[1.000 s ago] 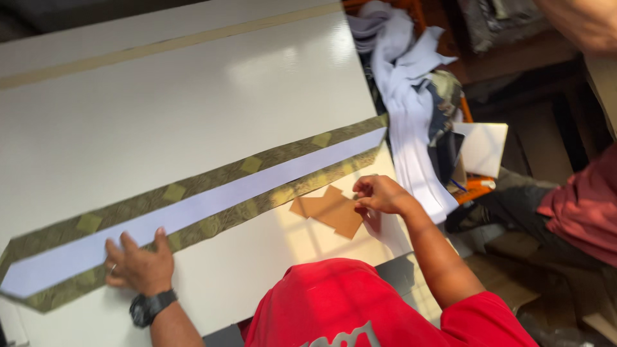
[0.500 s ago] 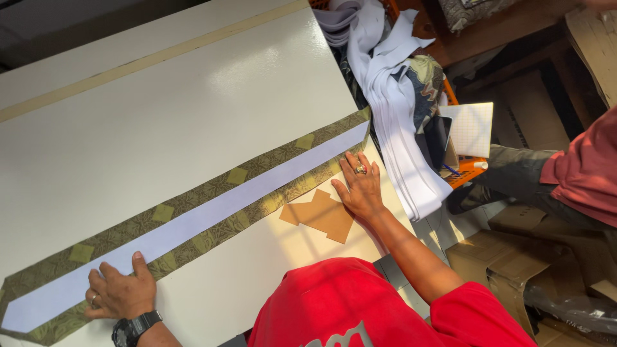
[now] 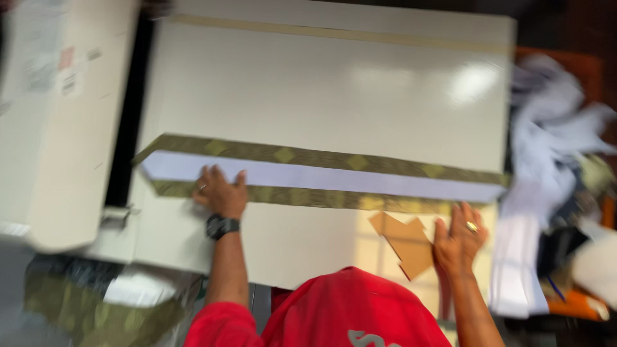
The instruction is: The person repeatedly places a patterned fabric strip on a white surface, aligns a white paper strip on top, and uses a brown cardboard template to mark or measure the fabric. The person then removes the template and repeats the process with additional fabric and paper strips.
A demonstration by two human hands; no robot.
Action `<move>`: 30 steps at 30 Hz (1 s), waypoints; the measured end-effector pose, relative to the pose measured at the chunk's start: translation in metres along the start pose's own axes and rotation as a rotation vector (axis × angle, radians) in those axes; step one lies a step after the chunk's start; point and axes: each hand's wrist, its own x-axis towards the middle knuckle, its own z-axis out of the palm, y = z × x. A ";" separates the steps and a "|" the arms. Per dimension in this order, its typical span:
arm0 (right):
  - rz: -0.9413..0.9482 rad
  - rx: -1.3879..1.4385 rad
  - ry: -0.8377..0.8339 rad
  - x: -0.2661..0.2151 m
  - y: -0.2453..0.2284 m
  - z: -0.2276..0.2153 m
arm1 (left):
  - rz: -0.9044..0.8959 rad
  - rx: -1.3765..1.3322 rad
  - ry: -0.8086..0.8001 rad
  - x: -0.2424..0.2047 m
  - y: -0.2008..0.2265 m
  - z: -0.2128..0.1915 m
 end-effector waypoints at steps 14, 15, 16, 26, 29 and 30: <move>0.025 -0.023 -0.073 -0.005 0.017 0.004 | 0.004 -0.004 -0.034 -0.022 0.031 -0.045; 0.026 -0.027 -0.082 -0.005 0.017 0.004 | 0.013 0.000 -0.024 -0.020 0.030 -0.043; 0.023 -0.029 -0.090 -0.003 0.017 0.004 | 0.013 0.008 -0.031 -0.016 0.029 -0.042; 0.059 -0.029 -0.141 -0.001 0.009 0.007 | 0.013 0.025 -0.061 -0.002 0.011 -0.036; 0.061 -0.015 -0.138 -0.002 0.007 0.010 | 0.011 0.026 -0.062 0.002 0.008 -0.038; 0.057 -0.008 -0.133 -0.003 0.006 0.010 | 0.012 0.027 -0.061 0.003 0.007 -0.038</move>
